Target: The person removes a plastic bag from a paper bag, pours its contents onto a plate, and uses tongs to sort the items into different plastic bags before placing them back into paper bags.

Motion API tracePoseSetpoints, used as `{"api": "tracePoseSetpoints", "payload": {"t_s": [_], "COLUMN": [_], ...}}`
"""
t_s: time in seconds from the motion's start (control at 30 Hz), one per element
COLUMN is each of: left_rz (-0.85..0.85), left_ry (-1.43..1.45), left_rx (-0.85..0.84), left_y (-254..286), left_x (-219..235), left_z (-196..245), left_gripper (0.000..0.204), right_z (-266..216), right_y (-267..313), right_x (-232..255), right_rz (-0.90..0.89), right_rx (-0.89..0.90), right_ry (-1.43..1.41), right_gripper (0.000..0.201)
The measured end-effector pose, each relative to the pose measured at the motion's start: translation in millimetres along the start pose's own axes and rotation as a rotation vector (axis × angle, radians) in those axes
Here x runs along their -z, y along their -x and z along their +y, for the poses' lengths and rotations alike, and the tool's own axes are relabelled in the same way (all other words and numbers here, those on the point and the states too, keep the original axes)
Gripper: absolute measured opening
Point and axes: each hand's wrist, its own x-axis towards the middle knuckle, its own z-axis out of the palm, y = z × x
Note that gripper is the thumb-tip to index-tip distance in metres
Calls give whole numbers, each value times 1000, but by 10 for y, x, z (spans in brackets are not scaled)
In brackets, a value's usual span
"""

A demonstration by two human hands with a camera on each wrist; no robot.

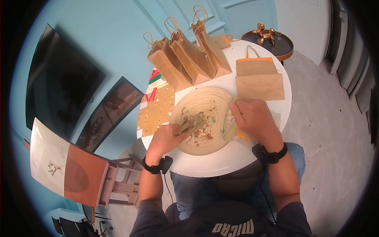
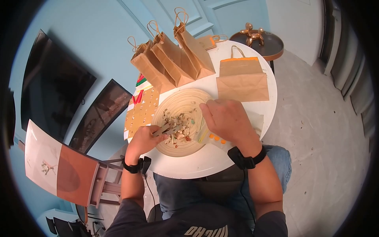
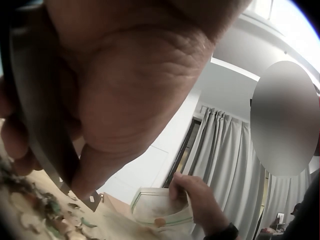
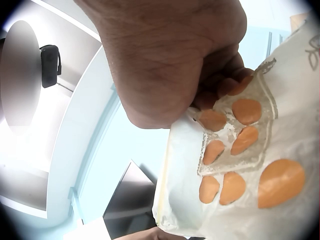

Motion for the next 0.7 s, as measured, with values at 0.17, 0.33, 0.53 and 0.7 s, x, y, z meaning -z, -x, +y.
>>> {"api": "tracePoseSetpoints", "payload": {"t_s": [0.17,0.33,0.53,0.7], "left_rz": [-70,-80,-52,2], "left_ry": [33,38,-49,-54], "left_rx": [3,-64,-51,-100], "left_y": [111,227,287,295], "left_x": [-11,-30,-64,-96], "left_z": [-69,-45,57,5], "left_gripper": [40,35,31,26], "right_z": [-18,-26,-36,-28], "right_y": [3,0,-5,1], "right_x": [-2,-37,-46,-56], "right_rz": [-2,-20,-28,-33], "right_rx": [0,-14,-8,-20], "right_ry": [10,14,7,1], "right_gripper": [38,38,38,39]}}
